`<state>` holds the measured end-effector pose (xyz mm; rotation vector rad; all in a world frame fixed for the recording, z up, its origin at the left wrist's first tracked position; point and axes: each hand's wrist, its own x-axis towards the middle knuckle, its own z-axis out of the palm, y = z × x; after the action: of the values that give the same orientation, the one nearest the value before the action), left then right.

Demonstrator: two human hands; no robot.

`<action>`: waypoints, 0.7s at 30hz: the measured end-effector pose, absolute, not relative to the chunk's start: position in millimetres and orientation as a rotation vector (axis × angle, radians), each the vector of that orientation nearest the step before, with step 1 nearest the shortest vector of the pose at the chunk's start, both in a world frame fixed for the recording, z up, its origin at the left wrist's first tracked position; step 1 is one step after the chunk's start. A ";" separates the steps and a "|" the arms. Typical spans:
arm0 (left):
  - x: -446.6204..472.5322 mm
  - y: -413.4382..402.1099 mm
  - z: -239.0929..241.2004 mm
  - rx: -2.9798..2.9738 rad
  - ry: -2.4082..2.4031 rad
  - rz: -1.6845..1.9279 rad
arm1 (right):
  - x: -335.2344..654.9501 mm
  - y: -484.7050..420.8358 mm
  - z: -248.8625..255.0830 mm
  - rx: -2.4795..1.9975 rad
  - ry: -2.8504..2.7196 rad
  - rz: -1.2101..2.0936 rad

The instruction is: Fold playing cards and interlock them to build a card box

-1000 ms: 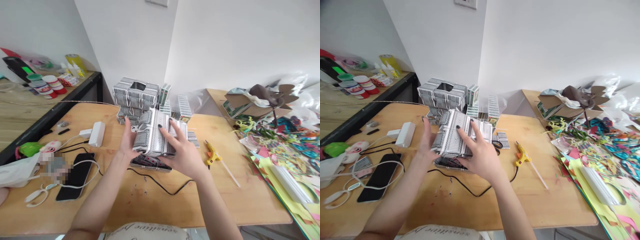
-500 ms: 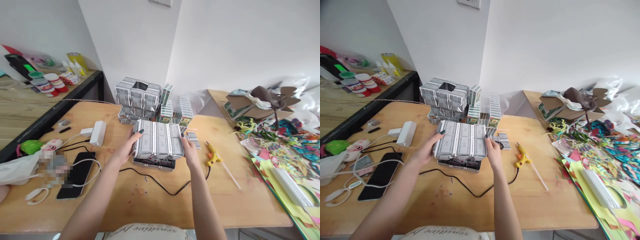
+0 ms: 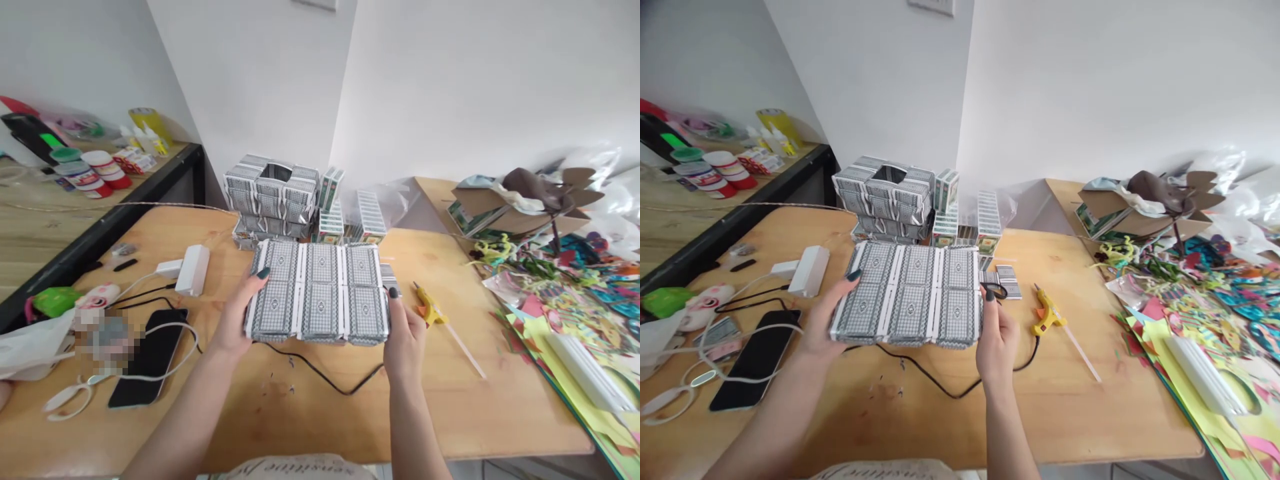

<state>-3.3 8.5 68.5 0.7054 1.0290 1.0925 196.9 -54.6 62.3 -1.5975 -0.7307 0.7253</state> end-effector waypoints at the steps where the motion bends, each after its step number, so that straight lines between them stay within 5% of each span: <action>1: -3.3 6.3 69.7 0.687 1.034 1.080 | 196.4 -57.5 63.7 -1.622 -0.742 0.730; 8: -6.6 5.6 70.0 0.739 1.000 1.054 | 193.8 -64.9 54.8 -1.647 -0.708 0.622; 13: -3.9 29.6 62.4 0.736 1.024 0.927 | 203.9 -46.2 48.3 -1.496 -0.658 0.898; 21: -5.7 28.1 90.9 1.128 0.986 1.244 | 222.8 -39.2 60.0 -1.340 -0.692 0.893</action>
<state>-5.7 28.1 90.9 1.1284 0.9860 1.2439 222.8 -39.2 60.0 -1.3398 -0.6919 0.8929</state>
